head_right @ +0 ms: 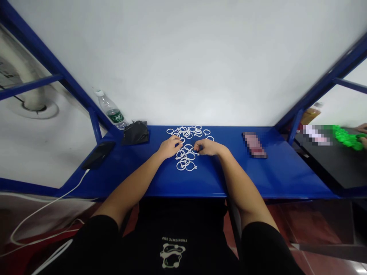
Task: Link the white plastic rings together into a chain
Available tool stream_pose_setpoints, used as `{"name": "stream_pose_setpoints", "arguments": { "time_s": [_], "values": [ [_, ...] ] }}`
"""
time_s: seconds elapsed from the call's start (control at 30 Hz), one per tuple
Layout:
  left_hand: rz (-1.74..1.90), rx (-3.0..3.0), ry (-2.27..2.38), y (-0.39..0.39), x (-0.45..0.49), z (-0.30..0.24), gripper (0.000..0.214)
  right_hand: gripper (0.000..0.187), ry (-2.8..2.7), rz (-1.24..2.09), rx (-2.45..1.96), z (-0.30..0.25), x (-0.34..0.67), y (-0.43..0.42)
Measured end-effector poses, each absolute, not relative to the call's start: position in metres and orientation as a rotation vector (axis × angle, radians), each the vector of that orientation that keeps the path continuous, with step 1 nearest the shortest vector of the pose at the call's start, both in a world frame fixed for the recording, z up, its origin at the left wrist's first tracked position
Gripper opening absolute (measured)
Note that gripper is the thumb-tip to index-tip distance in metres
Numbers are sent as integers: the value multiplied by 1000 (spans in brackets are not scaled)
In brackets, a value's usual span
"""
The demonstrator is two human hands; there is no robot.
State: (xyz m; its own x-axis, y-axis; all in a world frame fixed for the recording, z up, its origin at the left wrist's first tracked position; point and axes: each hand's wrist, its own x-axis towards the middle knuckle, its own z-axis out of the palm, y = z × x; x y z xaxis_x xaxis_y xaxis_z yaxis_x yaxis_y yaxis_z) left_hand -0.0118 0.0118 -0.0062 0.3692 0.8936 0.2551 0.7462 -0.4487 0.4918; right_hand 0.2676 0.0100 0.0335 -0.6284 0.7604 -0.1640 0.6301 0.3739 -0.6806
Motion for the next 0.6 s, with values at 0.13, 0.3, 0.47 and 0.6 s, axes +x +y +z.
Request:
{"name": "stream_pose_setpoints", "arguments": {
  "time_s": [0.13, 0.3, 0.47, 0.6],
  "values": [
    [783, 2290, 1462, 15, -10, -10, 16, 35, -2471, 1071, -1267, 31, 267, 12],
    [853, 2248, 1470, 17, -11, -11, 16, 31, -2448, 1076, -1289, 29, 266, 12],
    [765, 2265, 1474, 17, -12, -11, 36, 39, -2314, 1146, -1214, 34, 267, 13],
    [774, 2271, 1468, 19, -13, -12, 36, 29, -2186, 605, -1426, 34, 279, 20]
  ]
}}
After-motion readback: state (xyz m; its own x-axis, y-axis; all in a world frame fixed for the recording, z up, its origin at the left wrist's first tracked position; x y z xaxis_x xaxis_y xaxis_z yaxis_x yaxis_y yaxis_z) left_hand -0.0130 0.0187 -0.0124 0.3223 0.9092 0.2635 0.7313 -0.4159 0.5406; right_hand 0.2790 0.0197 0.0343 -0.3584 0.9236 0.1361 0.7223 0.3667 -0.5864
